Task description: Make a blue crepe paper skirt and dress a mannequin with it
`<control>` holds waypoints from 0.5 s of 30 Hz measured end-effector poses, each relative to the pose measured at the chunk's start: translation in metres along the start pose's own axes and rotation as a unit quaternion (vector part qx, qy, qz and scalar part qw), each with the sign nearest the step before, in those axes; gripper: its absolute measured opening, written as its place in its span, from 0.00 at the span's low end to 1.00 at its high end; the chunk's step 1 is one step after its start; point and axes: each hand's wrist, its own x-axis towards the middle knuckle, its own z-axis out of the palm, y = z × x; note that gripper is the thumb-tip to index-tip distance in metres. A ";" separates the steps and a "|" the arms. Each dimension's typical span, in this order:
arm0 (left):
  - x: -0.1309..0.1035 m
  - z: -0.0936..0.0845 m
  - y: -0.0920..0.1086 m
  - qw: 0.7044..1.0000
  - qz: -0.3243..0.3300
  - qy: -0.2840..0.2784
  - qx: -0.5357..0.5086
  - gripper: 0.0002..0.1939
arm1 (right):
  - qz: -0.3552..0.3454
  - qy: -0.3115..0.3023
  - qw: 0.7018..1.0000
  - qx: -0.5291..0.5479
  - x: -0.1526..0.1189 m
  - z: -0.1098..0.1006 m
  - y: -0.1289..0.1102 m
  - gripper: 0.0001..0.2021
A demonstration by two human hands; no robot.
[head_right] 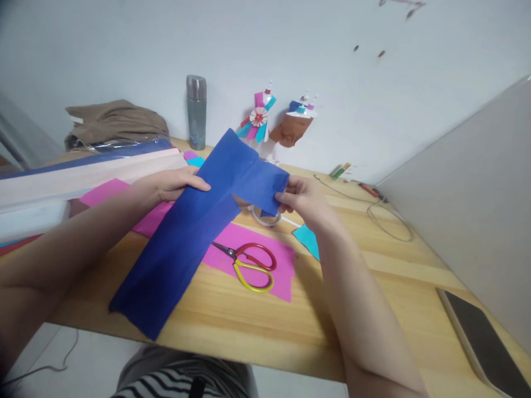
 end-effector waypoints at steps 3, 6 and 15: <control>0.005 0.000 -0.007 0.999 -0.022 -0.008 -0.030 0.16 | 0.005 -0.008 1.000 0.001 0.001 0.000 0.001 0.05; 0.006 0.003 -0.012 0.998 -0.043 -0.019 -0.047 0.16 | 0.005 -0.014 1.000 0.003 0.001 -0.001 0.001 0.05; 0.005 0.018 -0.012 0.997 -0.016 0.009 -0.075 0.22 | -0.019 0.036 0.997 -0.064 0.001 0.003 0.000 0.06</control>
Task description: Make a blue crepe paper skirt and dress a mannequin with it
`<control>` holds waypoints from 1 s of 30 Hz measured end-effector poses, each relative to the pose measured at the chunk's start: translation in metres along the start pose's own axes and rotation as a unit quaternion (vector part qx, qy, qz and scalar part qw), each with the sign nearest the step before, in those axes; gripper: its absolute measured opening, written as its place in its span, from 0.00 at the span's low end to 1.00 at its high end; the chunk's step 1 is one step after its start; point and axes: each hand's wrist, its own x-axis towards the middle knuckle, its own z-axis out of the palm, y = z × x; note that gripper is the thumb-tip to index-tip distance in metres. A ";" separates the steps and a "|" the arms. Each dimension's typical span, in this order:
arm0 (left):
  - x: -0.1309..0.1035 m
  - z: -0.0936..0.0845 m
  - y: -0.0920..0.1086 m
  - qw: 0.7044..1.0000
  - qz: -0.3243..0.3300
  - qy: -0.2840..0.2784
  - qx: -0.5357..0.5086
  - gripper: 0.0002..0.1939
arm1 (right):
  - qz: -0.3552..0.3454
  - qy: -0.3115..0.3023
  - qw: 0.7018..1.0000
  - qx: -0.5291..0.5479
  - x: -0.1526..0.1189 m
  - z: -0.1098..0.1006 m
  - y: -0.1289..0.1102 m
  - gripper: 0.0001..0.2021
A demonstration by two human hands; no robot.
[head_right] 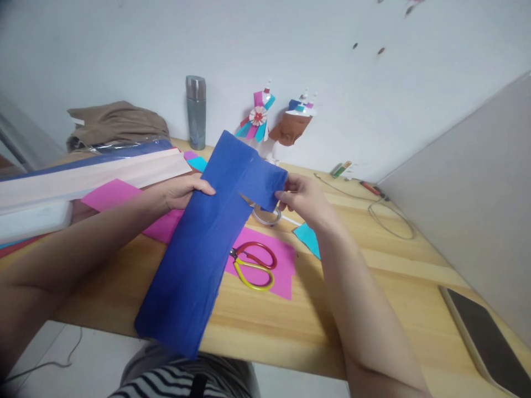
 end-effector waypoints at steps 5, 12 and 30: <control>0.002 -0.002 0.004 0.999 0.009 0.034 0.003 0.12 | -0.022 0.065 0.996 -0.062 -0.007 0.009 -0.007 0.07; 0.000 0.006 0.001 0.999 0.024 -0.020 0.024 0.17 | 0.070 -0.206 0.958 0.187 -0.024 0.054 -0.012 0.20; 0.001 0.014 -0.012 0.997 0.038 -0.021 0.060 0.23 | 0.044 -0.111 0.934 0.336 -0.028 0.092 -0.006 0.19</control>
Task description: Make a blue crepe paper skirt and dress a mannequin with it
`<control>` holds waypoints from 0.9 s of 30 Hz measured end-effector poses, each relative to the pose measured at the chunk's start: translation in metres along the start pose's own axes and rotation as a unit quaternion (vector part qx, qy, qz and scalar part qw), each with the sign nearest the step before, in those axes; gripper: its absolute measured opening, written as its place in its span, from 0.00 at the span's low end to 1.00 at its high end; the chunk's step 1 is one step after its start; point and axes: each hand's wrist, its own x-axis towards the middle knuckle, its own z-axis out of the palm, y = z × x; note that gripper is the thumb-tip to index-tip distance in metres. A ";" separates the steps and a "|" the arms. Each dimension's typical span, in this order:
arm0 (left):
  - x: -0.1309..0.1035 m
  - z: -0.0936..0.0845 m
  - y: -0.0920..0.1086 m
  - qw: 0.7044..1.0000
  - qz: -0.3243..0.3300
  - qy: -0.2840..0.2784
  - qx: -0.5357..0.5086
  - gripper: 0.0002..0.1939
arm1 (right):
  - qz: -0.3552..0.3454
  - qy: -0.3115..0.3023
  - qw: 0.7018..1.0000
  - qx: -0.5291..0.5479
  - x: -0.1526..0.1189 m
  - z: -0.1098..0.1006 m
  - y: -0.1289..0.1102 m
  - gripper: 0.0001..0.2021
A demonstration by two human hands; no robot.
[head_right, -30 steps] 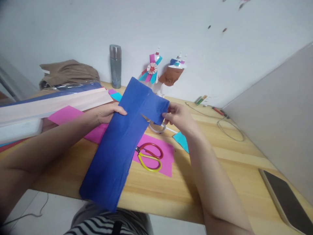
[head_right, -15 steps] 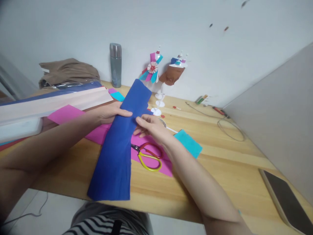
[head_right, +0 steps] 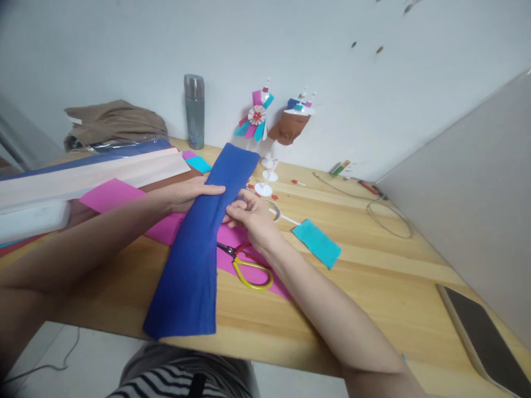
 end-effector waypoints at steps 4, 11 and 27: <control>0.003 -0.002 -0.001 0.996 -0.055 -0.062 -0.032 0.22 | -0.030 0.006 1.000 -0.006 -0.003 0.004 -0.005 0.20; 0.002 0.000 -0.003 0.988 -0.098 -0.095 -0.073 0.29 | -0.040 -0.006 0.999 0.011 -0.004 0.006 -0.008 0.21; -0.010 -0.027 0.027 0.999 0.014 0.027 -0.013 0.10 | 0.059 -0.126 0.969 -0.204 0.003 -0.035 -0.021 0.16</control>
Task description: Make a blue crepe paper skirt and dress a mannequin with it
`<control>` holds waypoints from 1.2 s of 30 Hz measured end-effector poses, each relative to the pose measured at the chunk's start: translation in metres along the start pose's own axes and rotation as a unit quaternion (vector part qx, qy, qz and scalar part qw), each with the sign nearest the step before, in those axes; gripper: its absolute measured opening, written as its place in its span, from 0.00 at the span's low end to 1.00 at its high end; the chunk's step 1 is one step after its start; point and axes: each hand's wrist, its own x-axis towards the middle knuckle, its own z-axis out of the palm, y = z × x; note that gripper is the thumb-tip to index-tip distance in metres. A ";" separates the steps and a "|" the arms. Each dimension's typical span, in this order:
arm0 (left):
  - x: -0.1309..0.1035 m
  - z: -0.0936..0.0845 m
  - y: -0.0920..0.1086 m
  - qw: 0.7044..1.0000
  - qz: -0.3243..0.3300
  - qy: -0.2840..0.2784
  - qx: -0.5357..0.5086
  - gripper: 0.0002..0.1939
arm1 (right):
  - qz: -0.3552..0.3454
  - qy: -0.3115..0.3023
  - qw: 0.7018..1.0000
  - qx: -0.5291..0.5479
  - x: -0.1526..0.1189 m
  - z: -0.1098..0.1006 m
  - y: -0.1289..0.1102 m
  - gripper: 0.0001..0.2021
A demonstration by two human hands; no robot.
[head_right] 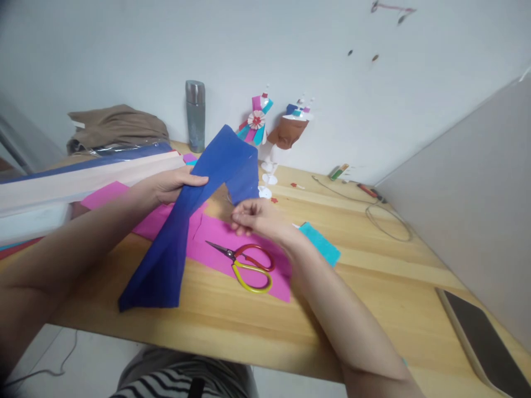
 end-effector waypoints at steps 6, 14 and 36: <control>-0.010 -0.009 0.019 0.998 0.016 0.015 0.056 0.15 | 0.080 -0.207 0.869 -0.443 -0.020 -0.002 -0.018 0.05; -0.030 -0.020 0.040 0.975 0.065 0.097 0.189 0.14 | 0.050 -0.166 0.812 -0.557 -0.020 0.018 -0.011 0.16; -0.039 0.001 0.054 0.923 0.079 0.131 0.354 0.21 | -0.098 -0.093 0.838 -0.528 -0.033 0.009 -0.034 0.11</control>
